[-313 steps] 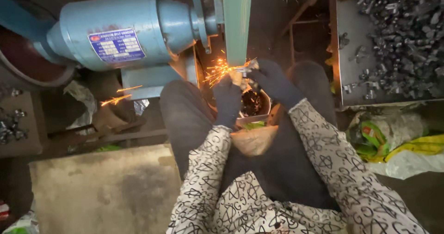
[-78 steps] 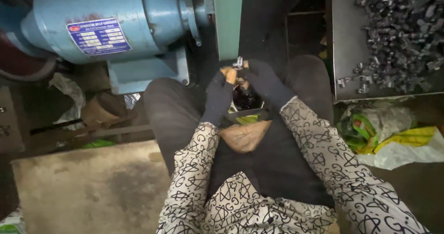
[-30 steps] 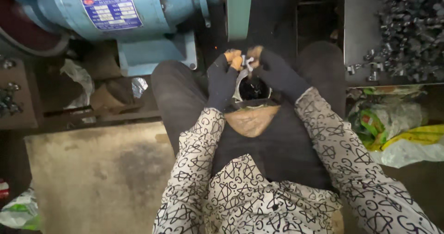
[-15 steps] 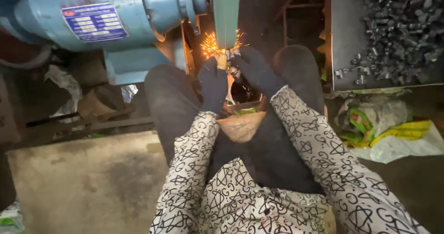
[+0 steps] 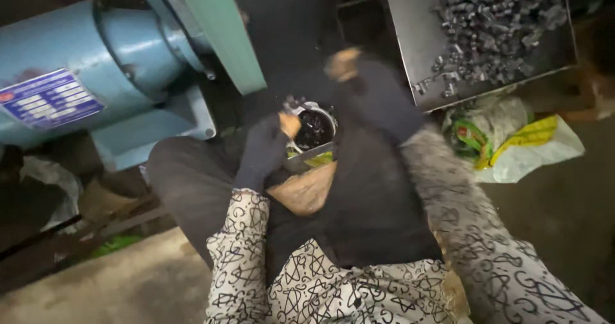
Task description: The person sits on the floor at a belt grinder and grinds small metal workpieces against the abrasive belt, producing sparks, then places the ground pieces into a metal tray filled with similar finished parts, repeating the cycle with new pieces.
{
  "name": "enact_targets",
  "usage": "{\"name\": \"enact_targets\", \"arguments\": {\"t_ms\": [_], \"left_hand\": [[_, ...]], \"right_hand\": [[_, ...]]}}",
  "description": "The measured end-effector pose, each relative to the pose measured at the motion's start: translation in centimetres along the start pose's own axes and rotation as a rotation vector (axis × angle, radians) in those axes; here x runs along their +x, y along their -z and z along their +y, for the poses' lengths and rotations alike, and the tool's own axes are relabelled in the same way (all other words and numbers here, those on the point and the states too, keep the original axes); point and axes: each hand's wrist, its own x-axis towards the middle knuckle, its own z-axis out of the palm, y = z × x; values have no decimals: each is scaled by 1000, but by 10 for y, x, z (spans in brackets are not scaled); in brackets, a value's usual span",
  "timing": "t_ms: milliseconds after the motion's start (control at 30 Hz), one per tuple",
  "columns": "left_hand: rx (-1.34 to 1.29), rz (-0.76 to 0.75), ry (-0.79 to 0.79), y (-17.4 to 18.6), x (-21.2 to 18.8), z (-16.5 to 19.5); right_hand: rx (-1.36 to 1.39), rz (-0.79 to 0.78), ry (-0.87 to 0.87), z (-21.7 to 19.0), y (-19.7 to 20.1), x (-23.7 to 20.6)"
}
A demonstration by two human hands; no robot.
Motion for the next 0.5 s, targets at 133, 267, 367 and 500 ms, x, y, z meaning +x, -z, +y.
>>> {"name": "enact_targets", "arguments": {"t_ms": [133, 267, 367, 500], "left_hand": [[560, -516, 101, -10, -4, 9], [287, -400, 306, -26, 3, 11], [135, -169, 122, -31, 4, -1], [-314, 26, 173, -33, 2, -16]], "right_hand": [[-700, -12, -116, 55, 76, -42], [-601, 65, -70, 107, 73, -47], [-380, 399, -58, 100, 50, -20], [705, 185, 30, 23, -16, 22]]}}
